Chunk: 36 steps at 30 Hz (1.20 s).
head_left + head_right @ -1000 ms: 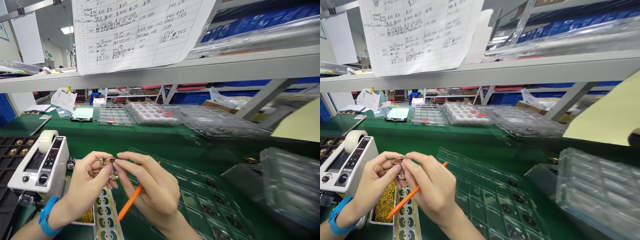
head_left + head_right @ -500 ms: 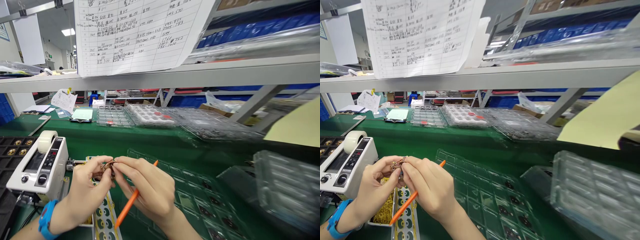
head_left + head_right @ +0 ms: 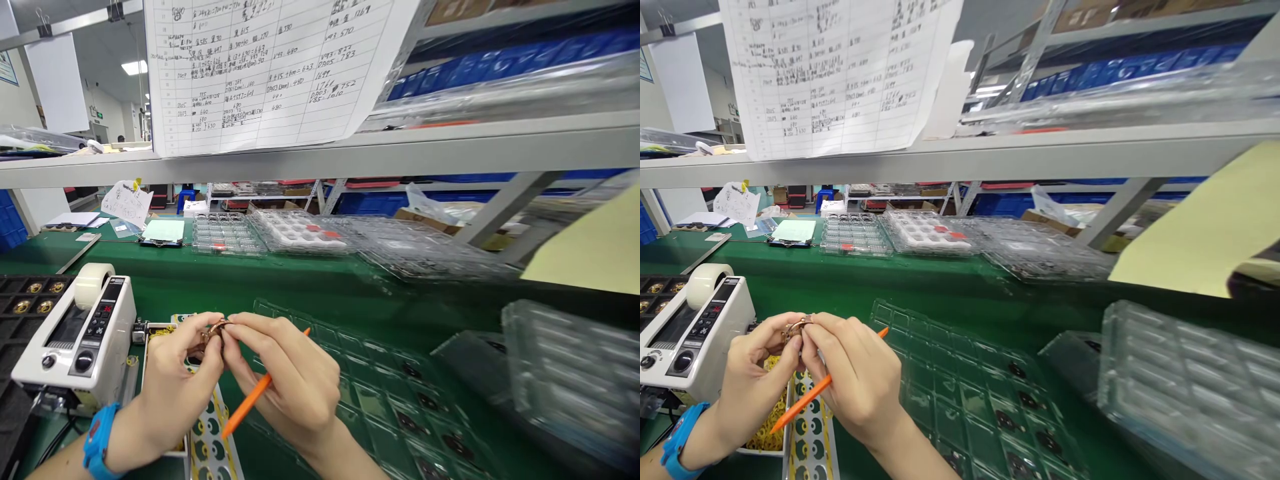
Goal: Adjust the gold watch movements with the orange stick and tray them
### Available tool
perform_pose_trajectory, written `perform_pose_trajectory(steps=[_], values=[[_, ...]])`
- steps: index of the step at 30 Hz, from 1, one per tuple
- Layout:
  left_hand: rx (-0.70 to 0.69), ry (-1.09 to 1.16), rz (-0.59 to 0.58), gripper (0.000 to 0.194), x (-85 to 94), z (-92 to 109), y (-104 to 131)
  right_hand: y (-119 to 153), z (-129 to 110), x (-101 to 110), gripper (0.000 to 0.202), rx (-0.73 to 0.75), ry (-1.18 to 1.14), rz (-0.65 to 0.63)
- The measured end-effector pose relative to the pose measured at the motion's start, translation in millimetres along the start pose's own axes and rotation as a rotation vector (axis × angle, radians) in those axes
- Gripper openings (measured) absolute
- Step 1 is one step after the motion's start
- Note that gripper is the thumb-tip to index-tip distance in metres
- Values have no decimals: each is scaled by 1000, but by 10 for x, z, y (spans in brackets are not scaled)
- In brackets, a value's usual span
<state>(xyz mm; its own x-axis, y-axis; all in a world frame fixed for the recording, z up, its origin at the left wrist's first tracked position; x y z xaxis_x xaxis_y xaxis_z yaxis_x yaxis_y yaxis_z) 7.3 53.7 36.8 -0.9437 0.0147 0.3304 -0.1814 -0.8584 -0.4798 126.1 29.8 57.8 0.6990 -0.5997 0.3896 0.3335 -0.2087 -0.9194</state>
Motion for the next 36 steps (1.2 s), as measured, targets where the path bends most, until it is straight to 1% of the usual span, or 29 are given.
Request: perform_pose_trajectory(steps=[4, 8, 11, 17, 20, 26, 29, 31, 34, 35, 36], values=[[42, 35, -6, 20, 0, -32, -14, 3, 2, -4, 16, 2, 2, 3], [108, 137, -52, 22, -41, -114, -5, -22, 14, -3, 15, 77, -17, -60], [78, 133, -56, 23, -49, -97, 18, -25, 23, 18, 14, 108, -12, -74], [16, 74, -40, 19, -26, -10, 27, -10, -17, 47, 10, 134, 14, -46], [5, 60, -33, 19, -21, 3, 24, -17, -19, 58, 12, 101, 18, -34], [61, 148, -52, 19, -40, -72, 22, -23, -28, 56, 16, 48, 7, -16], [93, 190, -61, 12, -30, -106, -8, -32, 1, 42, 18, 6, -30, -25], [144, 238, -40, 4, -3, -149, -40, -41, 65, 46, 16, -54, -121, -46], [248, 393, -37, 12, 9, -230, -91, -40, 236, 66, 4, -216, -311, -92], [277, 455, -56, 15, -2, -249, -105, -37, 288, 60, 3, -266, -366, -124], [299, 510, -81, 16, -16, -261, -116, -35, 330, 42, 9, -304, -412, -170]])
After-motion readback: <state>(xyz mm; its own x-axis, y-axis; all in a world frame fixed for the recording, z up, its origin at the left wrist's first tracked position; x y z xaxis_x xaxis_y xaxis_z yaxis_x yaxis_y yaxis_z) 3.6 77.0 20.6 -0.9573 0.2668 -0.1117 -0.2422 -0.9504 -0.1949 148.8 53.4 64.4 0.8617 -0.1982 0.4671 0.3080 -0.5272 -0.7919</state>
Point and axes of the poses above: each hand's wrist, its own y-axis away from the middle knuckle, its own x-axis out of the back of the hand, z = x × y, the point moved 7 cm from there along -y, towards the middle knuckle, and after that the axes turned 10 degrees about -z, right-handed, at the moved point
